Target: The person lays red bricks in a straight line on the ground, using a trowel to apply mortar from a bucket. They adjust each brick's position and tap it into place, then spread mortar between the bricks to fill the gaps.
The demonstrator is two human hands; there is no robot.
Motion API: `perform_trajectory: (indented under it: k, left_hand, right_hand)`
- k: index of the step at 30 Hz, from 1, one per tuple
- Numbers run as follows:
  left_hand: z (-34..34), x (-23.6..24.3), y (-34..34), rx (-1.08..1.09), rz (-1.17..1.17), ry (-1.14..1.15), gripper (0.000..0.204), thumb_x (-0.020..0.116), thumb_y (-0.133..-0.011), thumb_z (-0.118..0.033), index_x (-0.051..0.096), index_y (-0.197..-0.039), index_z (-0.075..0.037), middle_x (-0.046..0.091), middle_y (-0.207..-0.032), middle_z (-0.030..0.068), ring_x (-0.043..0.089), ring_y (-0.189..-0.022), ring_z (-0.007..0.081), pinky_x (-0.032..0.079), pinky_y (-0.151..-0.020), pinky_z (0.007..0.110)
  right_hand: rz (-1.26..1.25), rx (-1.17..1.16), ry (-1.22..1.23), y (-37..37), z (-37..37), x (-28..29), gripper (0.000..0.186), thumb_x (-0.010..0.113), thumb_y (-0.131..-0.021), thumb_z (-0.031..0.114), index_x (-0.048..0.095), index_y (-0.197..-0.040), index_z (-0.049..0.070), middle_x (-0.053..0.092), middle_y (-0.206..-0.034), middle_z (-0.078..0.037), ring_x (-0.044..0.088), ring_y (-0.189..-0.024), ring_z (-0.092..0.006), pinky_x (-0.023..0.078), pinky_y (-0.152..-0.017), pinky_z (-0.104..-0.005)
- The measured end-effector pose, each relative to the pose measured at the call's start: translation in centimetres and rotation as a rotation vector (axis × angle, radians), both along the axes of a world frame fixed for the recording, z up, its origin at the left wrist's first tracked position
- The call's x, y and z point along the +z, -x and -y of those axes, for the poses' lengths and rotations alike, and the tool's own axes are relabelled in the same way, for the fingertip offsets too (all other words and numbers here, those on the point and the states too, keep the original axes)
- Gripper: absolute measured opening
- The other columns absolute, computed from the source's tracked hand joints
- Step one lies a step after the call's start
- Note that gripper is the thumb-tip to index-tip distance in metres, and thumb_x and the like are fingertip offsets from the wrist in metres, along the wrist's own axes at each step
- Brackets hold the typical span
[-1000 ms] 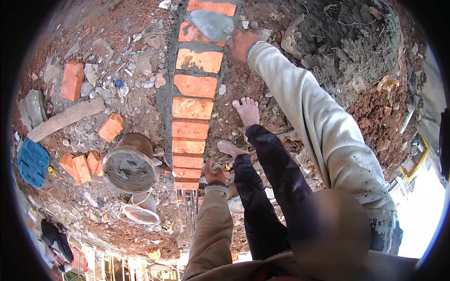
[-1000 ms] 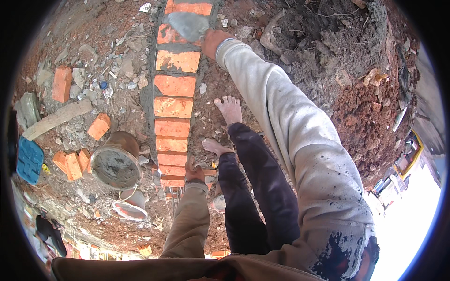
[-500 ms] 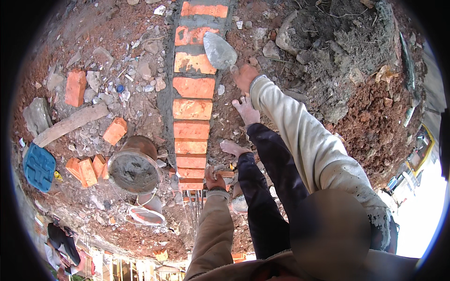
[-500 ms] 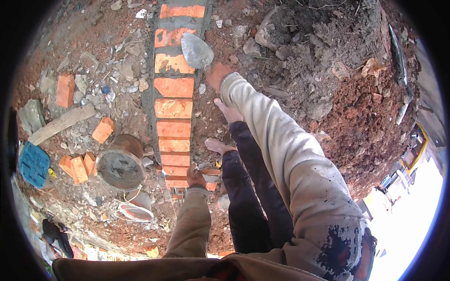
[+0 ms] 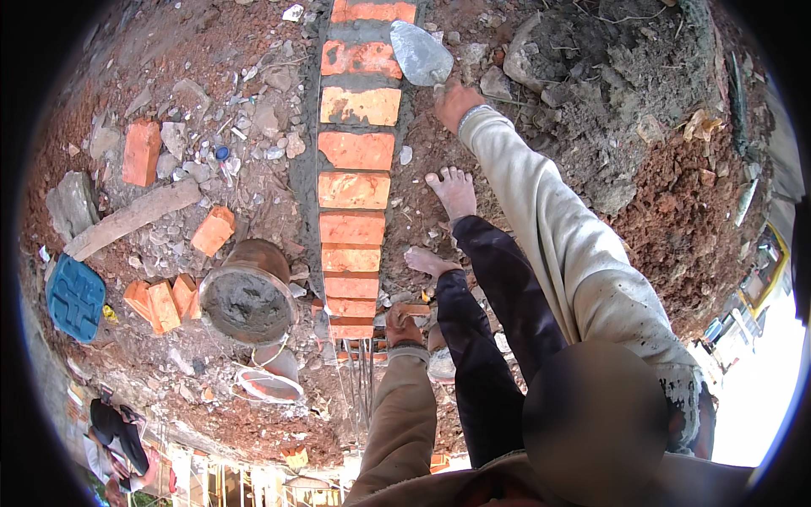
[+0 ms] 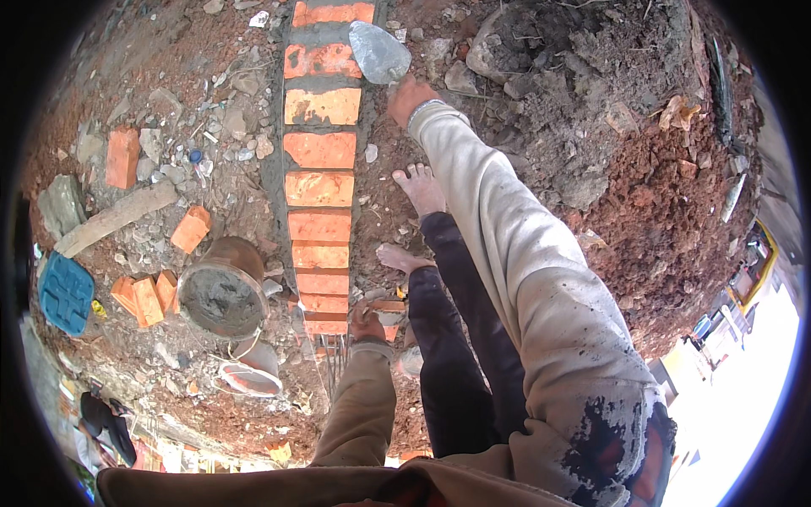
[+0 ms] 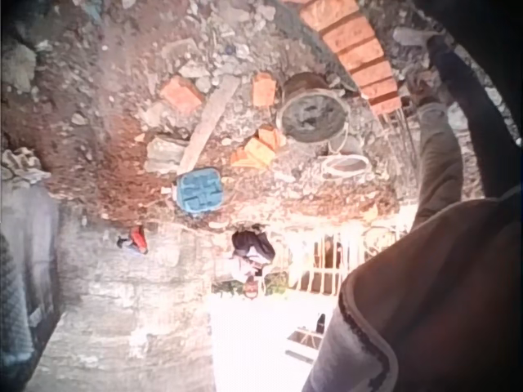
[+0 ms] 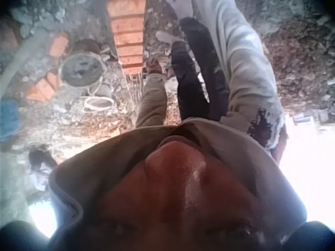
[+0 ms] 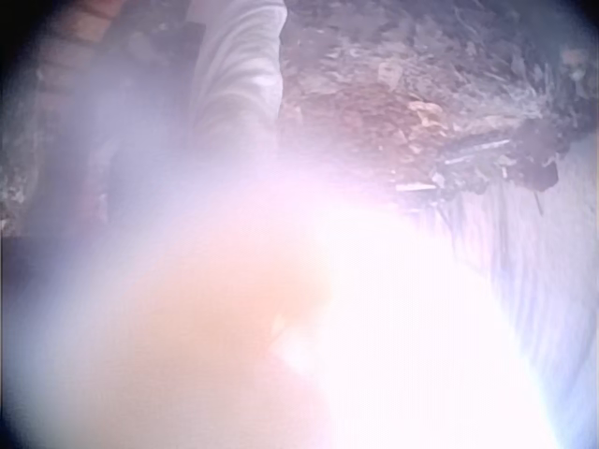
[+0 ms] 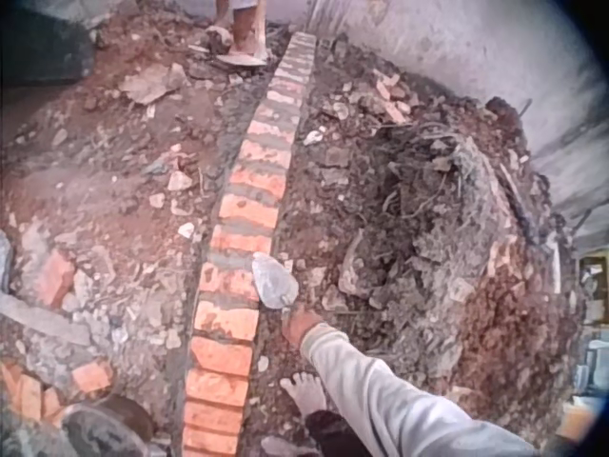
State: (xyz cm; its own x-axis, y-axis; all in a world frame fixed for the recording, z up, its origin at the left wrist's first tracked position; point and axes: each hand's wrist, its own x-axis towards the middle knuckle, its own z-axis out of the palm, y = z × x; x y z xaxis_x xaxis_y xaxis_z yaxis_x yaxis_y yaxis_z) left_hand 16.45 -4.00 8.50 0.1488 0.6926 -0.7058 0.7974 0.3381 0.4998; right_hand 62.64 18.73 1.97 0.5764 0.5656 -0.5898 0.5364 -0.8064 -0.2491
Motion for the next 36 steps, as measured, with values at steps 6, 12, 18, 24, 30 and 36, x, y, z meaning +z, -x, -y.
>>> perform_trajectory:
  k: [6,12,18,24,30,36]
  left_hand:
    - [2.5,-0.8,2.4,0.089,-0.103,0.055,0.036,0.054,-0.078,0.008,0.061,-0.111,-0.003,0.060,-0.112,0.0141,0.061,-0.097,0.0256,0.051,-0.080,0.033]
    - [3.5,-1.4,2.9,0.238,-0.067,0.156,0.040,0.052,-0.079,0.010,0.060,-0.115,-0.004,0.060,-0.114,0.0124,0.062,-0.098,0.0223,0.051,-0.078,0.032]
    - [4.9,-1.6,3.7,-0.064,-0.088,-0.049,0.041,0.053,-0.078,0.009,0.058,-0.116,-0.006,0.061,-0.109,0.0113,0.061,-0.100,0.0244,0.050,-0.083,0.034]
    - [4.3,-1.8,4.2,0.143,-0.150,0.124,0.040,0.058,-0.079,0.005,0.062,-0.116,-0.010,0.063,-0.102,0.0120,0.059,-0.086,0.0161,0.049,-0.070,0.030]
    - [4.5,-0.7,3.6,0.034,-0.128,0.015,0.041,0.055,-0.081,0.004,0.057,-0.120,-0.008,0.061,-0.110,0.0144,0.062,-0.093,0.0242,0.050,-0.078,0.034]
    - [6.8,-1.7,4.3,0.559,-0.094,0.371,0.037,0.054,-0.083,0.004,0.060,-0.117,-0.009,0.062,-0.107,0.0124,0.063,-0.093,0.0227,0.052,-0.077,0.032]
  right_hand:
    - [-0.519,-0.412,-0.069,3.4,-1.7,4.2,0.043,0.042,-0.094,0.032,0.059,-0.100,-0.007,0.065,-0.092,-0.028,0.067,-0.072,-0.0347,0.055,-0.066,-0.0454]
    - [-0.584,-0.537,-0.040,2.7,-1.2,4.1,0.045,0.038,-0.096,0.034,0.059,-0.097,-0.007,0.066,-0.072,-0.016,0.064,-0.051,-0.0258,0.054,-0.052,-0.0412]
    - [-0.590,-0.370,0.001,2.0,-4.2,4.7,0.047,0.040,-0.095,0.038,0.055,-0.108,-0.005,0.064,-0.084,-0.023,0.065,-0.062,-0.0320,0.054,-0.054,-0.0450]
    - [-0.214,0.072,-0.108,5.8,-5.8,2.3,0.043,0.042,-0.093,0.034,0.057,-0.108,-0.004,0.062,-0.099,-0.033,0.059,-0.099,-0.0474,0.045,-0.093,-0.0499]
    - [-0.047,-0.091,-0.074,3.4,-1.0,1.4,0.045,0.040,-0.094,0.037,0.057,-0.106,-0.003,0.063,-0.098,-0.032,0.062,-0.094,-0.0446,0.050,-0.085,-0.0493]
    - [-1.226,-1.043,-0.341,-0.2,0.4,2.4,0.045,0.032,-0.098,0.044,0.055,-0.091,0.006,0.049,-0.062,-0.004,0.047,-0.045,-0.0167,0.043,-0.039,-0.0337]
